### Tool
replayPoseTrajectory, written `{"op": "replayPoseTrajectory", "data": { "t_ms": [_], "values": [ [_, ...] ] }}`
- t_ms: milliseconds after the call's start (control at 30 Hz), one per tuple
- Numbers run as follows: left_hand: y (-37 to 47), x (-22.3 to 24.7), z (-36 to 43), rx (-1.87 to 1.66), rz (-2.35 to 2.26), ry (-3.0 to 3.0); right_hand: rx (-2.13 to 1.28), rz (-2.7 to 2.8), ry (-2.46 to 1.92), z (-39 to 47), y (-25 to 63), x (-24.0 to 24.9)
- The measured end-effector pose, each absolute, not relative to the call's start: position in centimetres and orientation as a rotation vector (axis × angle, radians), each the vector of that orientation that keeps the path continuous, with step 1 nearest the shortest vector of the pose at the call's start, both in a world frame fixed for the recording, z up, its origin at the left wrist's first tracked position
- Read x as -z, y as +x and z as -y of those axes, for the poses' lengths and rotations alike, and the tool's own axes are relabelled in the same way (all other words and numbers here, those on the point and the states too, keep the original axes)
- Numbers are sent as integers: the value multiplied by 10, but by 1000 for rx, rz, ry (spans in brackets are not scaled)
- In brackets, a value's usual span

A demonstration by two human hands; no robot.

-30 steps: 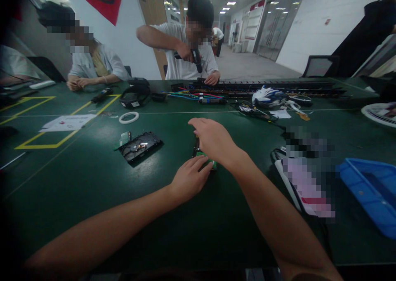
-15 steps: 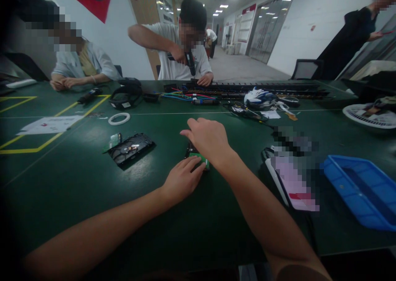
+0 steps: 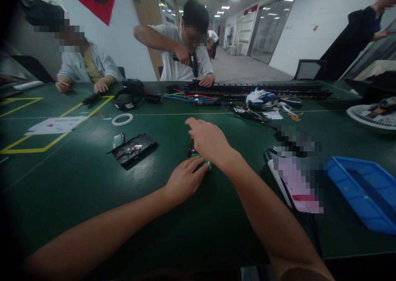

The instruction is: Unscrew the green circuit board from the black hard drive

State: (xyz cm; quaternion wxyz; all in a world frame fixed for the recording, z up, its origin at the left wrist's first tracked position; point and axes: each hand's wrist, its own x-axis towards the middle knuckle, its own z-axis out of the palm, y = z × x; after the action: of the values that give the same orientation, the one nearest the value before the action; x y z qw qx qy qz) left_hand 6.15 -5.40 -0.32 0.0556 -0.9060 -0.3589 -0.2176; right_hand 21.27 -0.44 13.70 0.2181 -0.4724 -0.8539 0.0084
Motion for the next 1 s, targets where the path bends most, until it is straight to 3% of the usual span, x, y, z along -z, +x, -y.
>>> {"op": "replayPoseTrajectory", "data": {
  "t_ms": [300,667,1000],
  "values": [
    [62,-1,54,625,1081,-2734,199,2352,-1498,10,209,-145],
    [62,0,55,641,1071,-2739,-167,2373,-1181,8,215,-145],
    [62,0,55,641,1062,-2706,-74,2397,-1252,5,213,-139]
  ]
}}
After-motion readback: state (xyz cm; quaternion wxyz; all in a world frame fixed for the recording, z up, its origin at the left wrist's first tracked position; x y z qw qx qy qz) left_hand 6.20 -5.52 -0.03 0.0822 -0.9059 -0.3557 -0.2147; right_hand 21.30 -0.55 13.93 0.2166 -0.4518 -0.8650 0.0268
